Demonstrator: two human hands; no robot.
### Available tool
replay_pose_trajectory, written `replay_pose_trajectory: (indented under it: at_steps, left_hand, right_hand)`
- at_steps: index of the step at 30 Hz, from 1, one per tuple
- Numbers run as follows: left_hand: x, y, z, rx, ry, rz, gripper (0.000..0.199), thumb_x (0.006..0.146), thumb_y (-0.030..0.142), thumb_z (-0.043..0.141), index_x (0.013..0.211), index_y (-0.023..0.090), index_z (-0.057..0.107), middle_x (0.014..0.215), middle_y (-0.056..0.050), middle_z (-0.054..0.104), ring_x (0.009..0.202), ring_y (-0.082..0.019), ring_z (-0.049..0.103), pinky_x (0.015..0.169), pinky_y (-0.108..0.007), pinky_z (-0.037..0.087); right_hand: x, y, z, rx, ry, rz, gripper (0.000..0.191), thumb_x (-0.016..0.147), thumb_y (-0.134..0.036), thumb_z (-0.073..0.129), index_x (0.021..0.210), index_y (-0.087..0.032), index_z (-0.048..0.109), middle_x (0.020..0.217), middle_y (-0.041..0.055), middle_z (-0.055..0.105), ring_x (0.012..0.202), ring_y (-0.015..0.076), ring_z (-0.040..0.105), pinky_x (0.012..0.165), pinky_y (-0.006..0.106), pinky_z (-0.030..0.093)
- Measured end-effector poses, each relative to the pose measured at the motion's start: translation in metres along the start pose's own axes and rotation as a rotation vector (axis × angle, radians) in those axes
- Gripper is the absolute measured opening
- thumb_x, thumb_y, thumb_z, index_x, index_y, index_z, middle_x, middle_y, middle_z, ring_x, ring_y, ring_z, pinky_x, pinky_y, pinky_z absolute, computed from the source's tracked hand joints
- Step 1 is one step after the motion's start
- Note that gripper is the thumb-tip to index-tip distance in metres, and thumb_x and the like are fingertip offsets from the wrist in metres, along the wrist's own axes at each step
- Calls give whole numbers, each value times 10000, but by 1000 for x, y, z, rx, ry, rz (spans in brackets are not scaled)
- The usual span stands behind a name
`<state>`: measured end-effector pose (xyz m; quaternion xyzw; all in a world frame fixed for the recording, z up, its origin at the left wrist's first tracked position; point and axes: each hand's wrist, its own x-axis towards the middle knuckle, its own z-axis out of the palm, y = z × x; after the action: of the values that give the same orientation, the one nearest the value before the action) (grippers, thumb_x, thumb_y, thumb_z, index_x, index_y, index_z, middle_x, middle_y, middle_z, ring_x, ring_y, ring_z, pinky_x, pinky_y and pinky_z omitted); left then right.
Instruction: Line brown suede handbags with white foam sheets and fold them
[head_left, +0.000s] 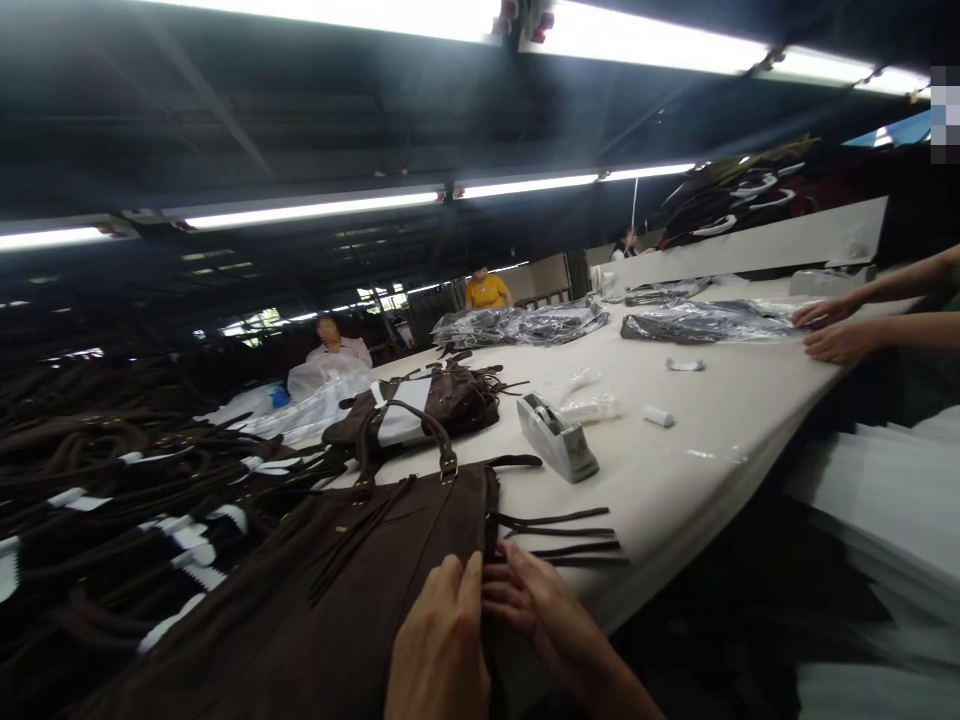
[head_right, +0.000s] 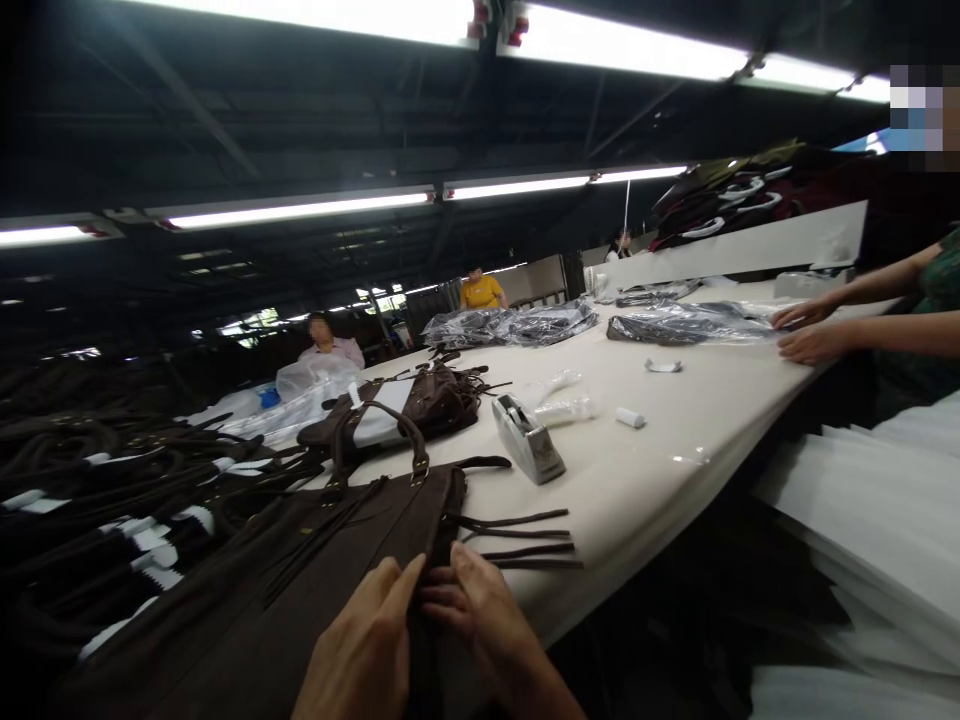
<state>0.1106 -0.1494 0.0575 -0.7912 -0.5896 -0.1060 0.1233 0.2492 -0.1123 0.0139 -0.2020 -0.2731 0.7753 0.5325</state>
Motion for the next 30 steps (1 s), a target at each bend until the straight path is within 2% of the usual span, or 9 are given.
replay_pose_trajectory:
  at_steps: [4, 8, 11, 14, 17, 21, 25, 27, 30]
  left_hand:
    - [-12, 18, 27, 134, 203, 138, 568, 696, -37, 421, 1208, 110, 618, 1089, -139, 658, 984, -252, 611, 895, -342, 511]
    - [-23, 31, 43, 191, 462, 160, 479, 718, -88, 411, 1094, 85, 653, 1030, -126, 656, 957, -250, 600, 845, -348, 520]
    - [-30, 24, 43, 103, 585, 121, 475, 776, -56, 396, 1160, 117, 616, 1065, -123, 645, 980, -255, 597, 849, -378, 507]
    - [-37, 8, 37, -57, 591, -26, 498, 833, 36, 421, 1318, 125, 489, 1116, -110, 647, 948, -224, 623, 825, -358, 515]
    - [-42, -3, 28, -238, 519, -146, 411, 840, 108, 471, 1245, 146, 530, 1063, -72, 667, 924, -195, 652, 774, -297, 536]
    - [-44, -8, 16, -331, 533, -91, 332, 844, 78, 463, 1112, 183, 628, 960, -36, 632, 875, -159, 642, 769, -254, 521]
    - [-42, -12, 4, -259, 665, 71, 260, 857, 73, 506, 1003, 188, 688, 860, -12, 598, 803, -126, 612, 786, -243, 482]
    - [-39, -19, -6, -257, 702, -38, 228, 855, 120, 532, 985, 204, 700, 864, 1, 600, 764, -114, 606, 723, -235, 470]
    - [-33, -36, -28, -292, 700, -364, 261, 834, 249, 564, 1059, 253, 697, 944, 31, 620, 627, -93, 556, 570, -250, 424]
  right_hand:
    - [41, -10, 17, -25, -28, 68, 379, 806, -478, 680, 895, -110, 662, 764, 69, 706, 763, 187, 686, 739, 296, 543]
    - [90, -9, 23, -78, 163, 138, 191, 771, -223, 712, 657, -105, 615, 542, 57, 635, 612, 195, 660, 669, 320, 545]
    - [115, -3, 19, -65, 259, 111, 154, 705, -77, 698, 631, -135, 576, 517, 28, 607, 609, 194, 651, 673, 326, 541]
    - [128, 9, 15, -70, 321, 62, 172, 703, -48, 659, 637, -162, 549, 514, -7, 579, 608, 177, 634, 670, 309, 530]
    - [138, 18, 14, -111, 413, -11, 194, 732, -44, 613, 632, -179, 517, 486, -51, 525, 544, 127, 571, 627, 250, 495]
    - [154, 8, 9, -227, 480, -87, 168, 744, -88, 621, 625, -173, 538, 490, -71, 505, 494, 89, 488, 554, 204, 436]
    - [156, -23, 1, -345, 400, -67, 121, 716, -105, 653, 630, -154, 583, 507, -47, 524, 512, 100, 519, 566, 218, 466]
    - [142, -36, -2, -388, 327, -42, 80, 716, -146, 685, 674, -140, 616, 581, -12, 583, 574, 116, 565, 593, 238, 494]
    - [108, -44, -7, -425, 179, -34, 155, 722, -235, 720, 839, -155, 658, 825, 28, 659, 742, 127, 610, 654, 243, 521]
